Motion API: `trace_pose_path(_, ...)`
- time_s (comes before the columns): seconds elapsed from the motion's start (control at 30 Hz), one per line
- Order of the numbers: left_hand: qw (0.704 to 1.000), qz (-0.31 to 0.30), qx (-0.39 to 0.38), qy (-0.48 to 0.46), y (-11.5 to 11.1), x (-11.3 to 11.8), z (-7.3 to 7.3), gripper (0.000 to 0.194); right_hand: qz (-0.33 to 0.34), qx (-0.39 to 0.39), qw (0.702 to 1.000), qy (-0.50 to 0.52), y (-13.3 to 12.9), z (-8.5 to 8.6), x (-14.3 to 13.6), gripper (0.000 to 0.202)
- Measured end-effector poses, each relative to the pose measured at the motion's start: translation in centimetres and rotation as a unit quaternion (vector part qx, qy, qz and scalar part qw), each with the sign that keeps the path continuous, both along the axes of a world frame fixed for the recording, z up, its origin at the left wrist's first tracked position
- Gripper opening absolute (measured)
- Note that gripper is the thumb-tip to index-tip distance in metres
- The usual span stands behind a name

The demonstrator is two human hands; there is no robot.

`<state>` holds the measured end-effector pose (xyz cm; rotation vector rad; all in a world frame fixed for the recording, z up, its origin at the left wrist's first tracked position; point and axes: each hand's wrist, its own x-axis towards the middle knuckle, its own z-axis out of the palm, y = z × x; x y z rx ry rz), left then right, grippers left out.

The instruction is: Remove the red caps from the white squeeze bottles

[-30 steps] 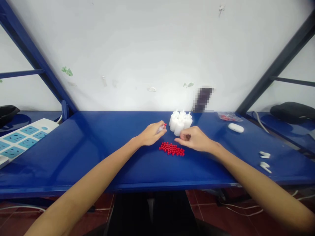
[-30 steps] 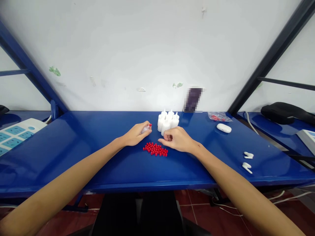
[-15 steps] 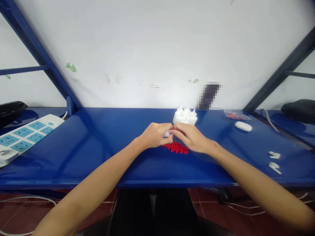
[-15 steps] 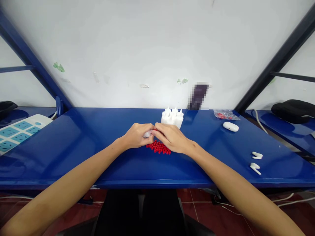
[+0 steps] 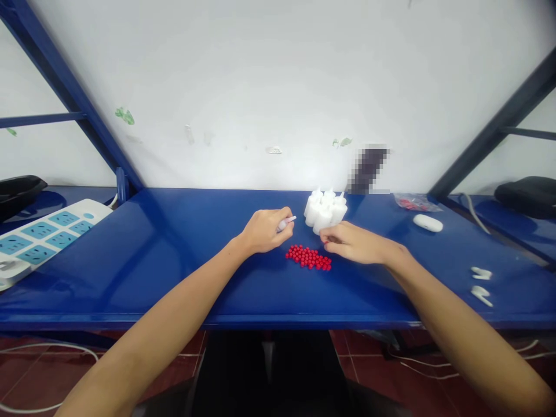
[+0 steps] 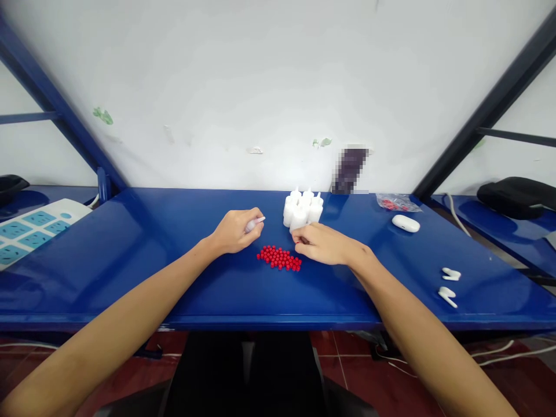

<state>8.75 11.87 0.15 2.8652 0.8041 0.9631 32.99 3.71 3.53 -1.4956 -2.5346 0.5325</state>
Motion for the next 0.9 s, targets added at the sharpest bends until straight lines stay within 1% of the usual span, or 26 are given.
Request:
trace_pose_path(0.13,1.0,0.004,-0.018,-0.007,0.1,0.2,0.0,0.019,-0.01,-0.024,0.999,-0.032,-0.2,0.0,-0.4,0.019)
trace_pose_path(0.27,0.999,0.01,-0.031,0.001,0.0,0.3,-0.1,0.02,-0.014,-0.028,0.999,-0.04,-0.2,-0.1,-0.7,0.019)
trace_pose_path(0.43,0.999,0.002,-0.03,0.017,-0.3,0.5,0.0,0.021,0.018,-0.002,1.0,-0.011,-0.2,-0.3,-0.5,0.024)
trace_pose_path(0.5,0.999,-0.01,-0.023,0.036,-0.6,0.6,0.0,0.02,0.021,0.015,1.0,0.001,-0.2,-0.2,-0.4,0.026)
trace_pose_path(0.63,0.997,-0.04,0.006,0.061,-1.8,1.2,0.3,0.02,0.002,0.077,0.993,0.089,-0.6,-0.2,-1.0,0.025)
trace_pose_path(0.7,0.997,-0.058,0.015,0.049,-2.6,1.6,0.4,0.022,0.005,0.111,0.986,0.127,-0.9,-0.4,-1.6,0.025)
trace_pose_path(0.8,0.997,-0.075,0.006,0.016,-3.3,2.1,0.5,0.025,0.012,0.187,0.972,0.139,-1.2,-0.8,-2.0,0.028)
trace_pose_path(0.83,0.997,-0.074,-0.005,0.003,-3.4,2.1,0.6,0.026,-0.001,0.225,0.964,0.144,-1.2,-0.9,-1.8,0.03)
trace_pose_path(0.9,0.998,-0.062,-0.024,-0.021,-3.1,1.9,0.6,0.024,-0.06,0.302,0.939,0.152,-1.0,-0.7,-1.0,0.032)
